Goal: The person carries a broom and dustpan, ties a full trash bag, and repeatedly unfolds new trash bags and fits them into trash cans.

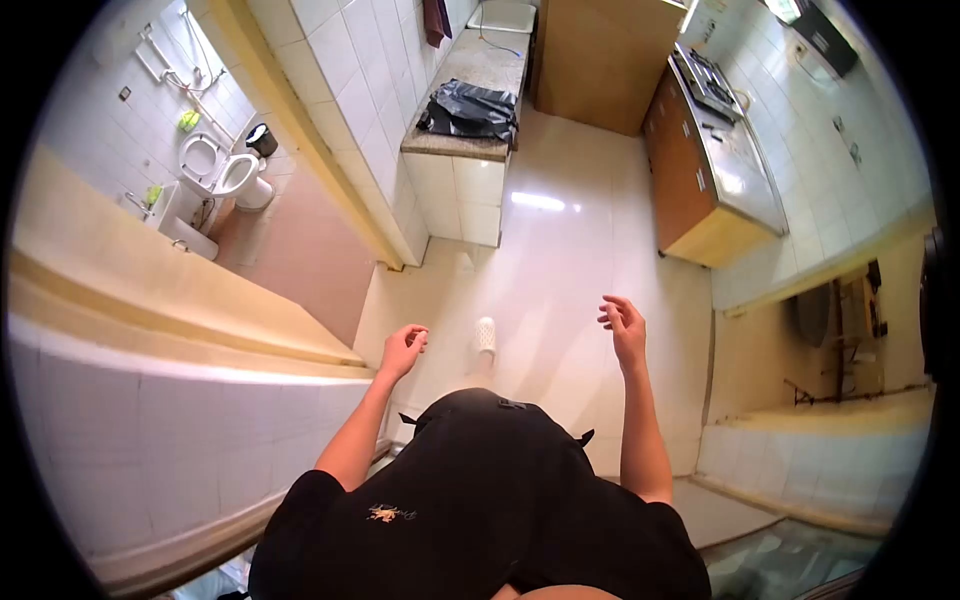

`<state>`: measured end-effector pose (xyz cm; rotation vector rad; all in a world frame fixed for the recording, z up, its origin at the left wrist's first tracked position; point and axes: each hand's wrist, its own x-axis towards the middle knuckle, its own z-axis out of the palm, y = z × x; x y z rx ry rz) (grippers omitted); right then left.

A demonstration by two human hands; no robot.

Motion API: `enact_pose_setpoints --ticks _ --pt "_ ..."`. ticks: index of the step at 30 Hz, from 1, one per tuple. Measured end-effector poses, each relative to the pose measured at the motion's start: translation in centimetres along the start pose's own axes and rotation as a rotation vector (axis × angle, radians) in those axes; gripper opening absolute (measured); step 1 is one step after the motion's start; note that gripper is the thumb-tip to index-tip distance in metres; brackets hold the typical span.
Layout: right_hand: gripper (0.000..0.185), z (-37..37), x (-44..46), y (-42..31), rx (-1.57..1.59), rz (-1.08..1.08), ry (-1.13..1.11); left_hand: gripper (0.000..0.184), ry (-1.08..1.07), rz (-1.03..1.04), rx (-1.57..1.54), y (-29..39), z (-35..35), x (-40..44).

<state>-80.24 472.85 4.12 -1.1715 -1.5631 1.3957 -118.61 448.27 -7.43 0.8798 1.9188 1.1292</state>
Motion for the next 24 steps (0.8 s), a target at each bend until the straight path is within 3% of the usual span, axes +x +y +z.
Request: enact_pose_setpoints --ticks 5,7,9,12,16,24 --pt "0.028 -1.4 10.7 7.3 -0.042 0.159 0.072 0.023 0.014 0.079 -0.157 1.7 4.0 18.4" --pt "0.028 -3.0 13.1 9.6 -0.049 0.256 0.078 0.026 -0.023 0.120 0.001 4.0 5.1 26.0" --pt "0.028 -2.3 17.1 10.1 -0.050 0.330 0.070 0.026 0.052 0.274 0.203 8.5 4.4 33.2" --pt "0.029 -3.4 22.0 9.9 -0.042 0.401 0.125 0.026 0.068 0.267 0.135 14.1 4.0 43.5" --pt "0.029 -5.1 35.9 10.8 -0.042 0.396 0.071 0.023 0.150 0.263 0.141 18.5 5.7 55.8" --pt "0.030 -6.9 63.2 9.5 -0.036 0.281 -0.189 0.019 0.371 0.074 0.254 18.3 10.3 67.6"
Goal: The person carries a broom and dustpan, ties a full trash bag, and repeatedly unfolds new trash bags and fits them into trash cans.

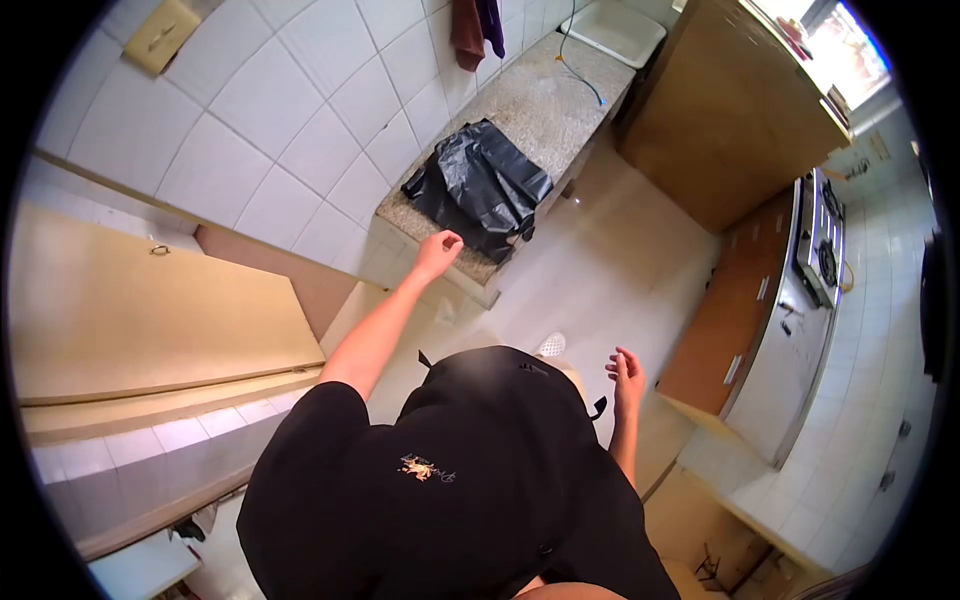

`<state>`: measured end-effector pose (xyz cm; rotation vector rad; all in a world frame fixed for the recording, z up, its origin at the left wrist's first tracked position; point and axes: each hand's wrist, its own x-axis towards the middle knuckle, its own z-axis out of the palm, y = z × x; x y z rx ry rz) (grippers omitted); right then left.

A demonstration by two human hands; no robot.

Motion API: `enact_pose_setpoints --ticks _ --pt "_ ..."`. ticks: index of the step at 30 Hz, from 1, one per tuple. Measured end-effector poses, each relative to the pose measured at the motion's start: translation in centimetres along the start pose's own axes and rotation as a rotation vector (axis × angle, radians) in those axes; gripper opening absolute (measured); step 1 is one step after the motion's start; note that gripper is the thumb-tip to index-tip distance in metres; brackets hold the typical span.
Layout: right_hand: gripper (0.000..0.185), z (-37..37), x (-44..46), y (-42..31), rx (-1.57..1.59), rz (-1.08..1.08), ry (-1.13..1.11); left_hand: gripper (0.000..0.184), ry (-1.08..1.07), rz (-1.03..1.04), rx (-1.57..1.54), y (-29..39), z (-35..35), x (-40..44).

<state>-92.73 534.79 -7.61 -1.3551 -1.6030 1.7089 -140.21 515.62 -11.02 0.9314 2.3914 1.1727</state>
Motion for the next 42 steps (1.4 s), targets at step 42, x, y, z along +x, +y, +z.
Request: enact_pose_setpoints --ticks 42 --pt "0.016 32.7 44.6 -32.2 -0.542 -1.374 -1.288 0.012 0.826 -0.299 0.270 22.1 7.3 14.7"
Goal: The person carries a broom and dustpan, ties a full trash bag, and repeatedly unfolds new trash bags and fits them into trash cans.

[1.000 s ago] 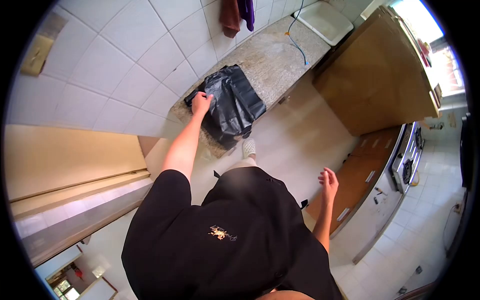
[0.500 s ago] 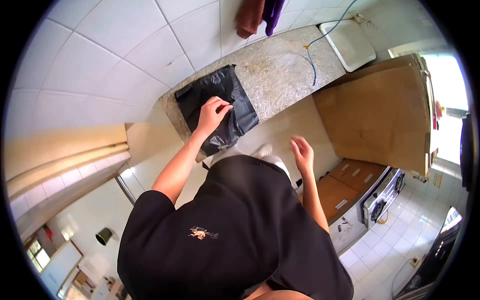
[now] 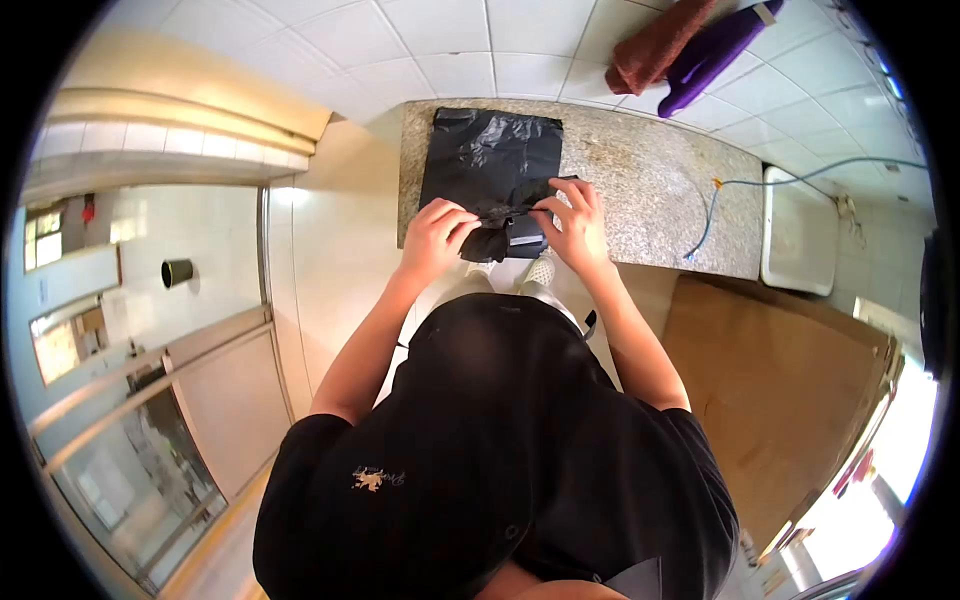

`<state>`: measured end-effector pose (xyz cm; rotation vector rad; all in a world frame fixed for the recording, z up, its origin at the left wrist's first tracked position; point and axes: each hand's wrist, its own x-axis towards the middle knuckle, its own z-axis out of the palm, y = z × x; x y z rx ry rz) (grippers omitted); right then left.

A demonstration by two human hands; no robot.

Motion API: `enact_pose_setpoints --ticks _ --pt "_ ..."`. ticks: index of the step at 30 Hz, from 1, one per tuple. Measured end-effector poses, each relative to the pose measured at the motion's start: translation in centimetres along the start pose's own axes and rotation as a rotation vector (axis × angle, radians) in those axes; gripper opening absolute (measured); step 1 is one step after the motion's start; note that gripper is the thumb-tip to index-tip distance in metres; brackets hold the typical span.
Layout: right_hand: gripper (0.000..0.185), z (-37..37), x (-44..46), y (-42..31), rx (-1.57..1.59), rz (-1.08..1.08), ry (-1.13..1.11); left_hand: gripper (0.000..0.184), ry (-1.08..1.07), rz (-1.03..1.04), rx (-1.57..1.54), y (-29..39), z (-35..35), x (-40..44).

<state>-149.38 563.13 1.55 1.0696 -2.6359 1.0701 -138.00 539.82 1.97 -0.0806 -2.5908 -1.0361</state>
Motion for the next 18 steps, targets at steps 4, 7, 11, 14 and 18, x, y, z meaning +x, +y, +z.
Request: enact_pose_setpoints --ticks 4,7,11,14,18 --pt "0.013 -1.8 -1.4 -0.8 0.023 -0.118 -0.052 0.023 -0.131 0.070 0.071 3.4 -2.1 -1.3" --pt "0.012 -3.5 -2.1 -2.5 0.164 -0.230 -0.166 0.029 -0.260 0.101 -0.032 8.4 -3.2 -1.7" --pt "0.010 -5.3 -2.0 -4.8 0.278 -0.341 -0.206 0.030 -0.316 -0.207 -0.146 9.4 -2.3 -4.2" --pt "0.039 -4.8 -0.6 -5.4 0.525 -0.209 -0.210 0.022 -0.338 -0.163 -0.060 9.8 -5.5 -5.7" --pt "0.069 1.1 0.1 -6.6 0.715 -0.144 -0.547 0.017 0.083 -0.334 -0.310 8.7 -12.2 -9.2"
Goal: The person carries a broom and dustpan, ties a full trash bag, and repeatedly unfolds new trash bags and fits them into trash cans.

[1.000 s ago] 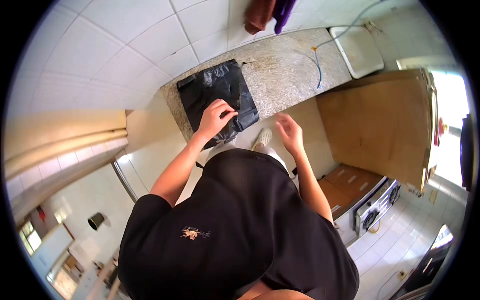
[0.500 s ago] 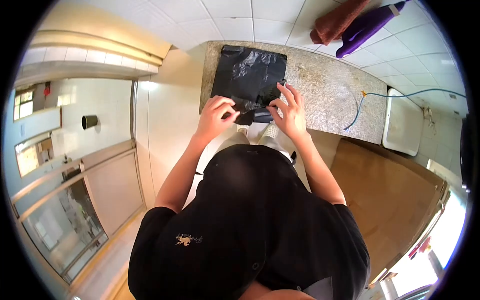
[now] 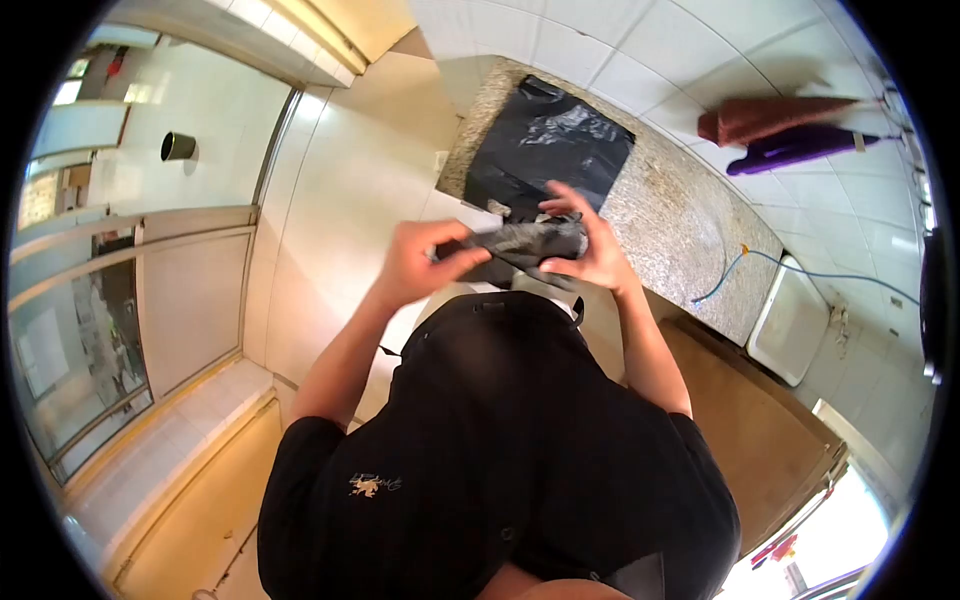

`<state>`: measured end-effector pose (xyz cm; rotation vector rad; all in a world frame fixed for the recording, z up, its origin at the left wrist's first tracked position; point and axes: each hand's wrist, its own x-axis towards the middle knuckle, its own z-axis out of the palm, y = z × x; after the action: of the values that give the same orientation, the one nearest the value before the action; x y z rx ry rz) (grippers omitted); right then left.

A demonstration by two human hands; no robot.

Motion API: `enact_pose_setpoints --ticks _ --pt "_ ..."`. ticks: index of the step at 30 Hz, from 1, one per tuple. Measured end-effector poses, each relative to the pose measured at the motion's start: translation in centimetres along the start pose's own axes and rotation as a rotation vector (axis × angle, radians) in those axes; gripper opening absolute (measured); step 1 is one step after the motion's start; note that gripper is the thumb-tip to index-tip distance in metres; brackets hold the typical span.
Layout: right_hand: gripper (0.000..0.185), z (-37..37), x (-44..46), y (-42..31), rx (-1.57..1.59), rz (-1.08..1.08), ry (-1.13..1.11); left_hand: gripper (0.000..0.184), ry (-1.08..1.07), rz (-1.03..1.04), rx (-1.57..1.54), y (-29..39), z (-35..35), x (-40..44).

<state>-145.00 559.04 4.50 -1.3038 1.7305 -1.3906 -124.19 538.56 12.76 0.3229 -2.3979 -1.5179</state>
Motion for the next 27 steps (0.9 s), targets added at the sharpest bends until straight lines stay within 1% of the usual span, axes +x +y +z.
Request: enact_pose_setpoints --ticks 1,2,3,5,6,9,10,11,13,16,19,21,22,23,24,25,26,27 --pt "0.069 1.5 0.8 0.5 -0.033 0.014 -0.096 0.016 0.095 -0.041 0.009 0.4 -2.4 -0.6" --pt "0.056 2.4 1.0 1.2 -0.270 0.232 -0.325 0.015 0.159 -0.078 -0.007 -1.1 -4.3 -1.8" --pt "0.046 4.3 1.5 3.3 -0.192 0.093 -0.354 0.014 0.222 -0.114 -0.026 -2.3 -6.4 -2.7" --pt "0.044 8.3 2.8 3.6 -0.192 0.090 -0.396 0.012 0.338 -0.162 -0.194 -4.4 -9.7 -4.8" --pt "0.056 10.1 2.6 5.5 -0.350 0.168 -0.441 0.010 0.340 -0.164 -0.217 -5.9 -11.3 -6.1" --pt "0.077 14.0 3.1 8.4 -0.519 0.057 -0.232 0.009 0.268 -0.116 -0.104 -9.7 -14.1 -8.7" --pt "0.093 14.3 3.5 11.3 -0.555 0.123 -0.336 0.009 0.210 -0.151 -0.199 -10.8 -14.0 -9.5" --pt "0.086 14.9 3.8 11.9 -0.609 0.100 -0.306 0.010 0.124 -0.142 -0.187 -13.0 -13.6 -10.4" --pt "0.082 15.2 3.5 13.9 -0.595 0.260 -0.141 0.009 0.022 -0.238 -0.216 -13.0 -13.2 -11.3" --pt "0.081 15.4 3.5 13.8 -0.670 0.420 0.039 0.009 -0.056 -0.225 -0.193 -13.6 -12.8 -12.4" --pt "0.084 16.1 3.3 14.4 -0.719 0.476 -0.015 0.010 -0.057 -0.233 -0.223 -13.6 -14.2 -13.1" --pt "0.081 16.4 3.4 14.8 -0.739 0.493 -0.001 0.010 0.013 -0.285 -0.310 -13.7 -16.4 -14.2" --pt "0.078 16.7 3.4 14.8 -0.753 0.510 0.013 0.008 0.098 -0.258 -0.371 -13.8 -18.0 -14.8" --pt "0.076 17.1 3.6 14.8 -0.764 0.523 0.025 0.006 0.187 -0.287 -0.364 -14.9 -19.7 -15.8" --pt "0.072 17.3 3.7 14.9 -0.778 0.501 0.091 0.006 0.345 -0.288 -0.452 -15.2 -20.9 -16.4" --pt "0.069 17.5 3.9 14.5 -0.788 0.474 0.150 0.011 0.388 -0.290 -0.393 -14.8 -23.1 -16.6" --pt "0.065 17.7 4.3 14.1 -0.793 0.438 0.198 0.014 0.466 -0.341 -0.486 -14.2 -23.9 -16.4" --pt "0.055 18.2 4.7 13.5 -0.828 0.340 0.270 0.017 0.555 -0.389 -0.572 -13.1 -24.9 -15.6"
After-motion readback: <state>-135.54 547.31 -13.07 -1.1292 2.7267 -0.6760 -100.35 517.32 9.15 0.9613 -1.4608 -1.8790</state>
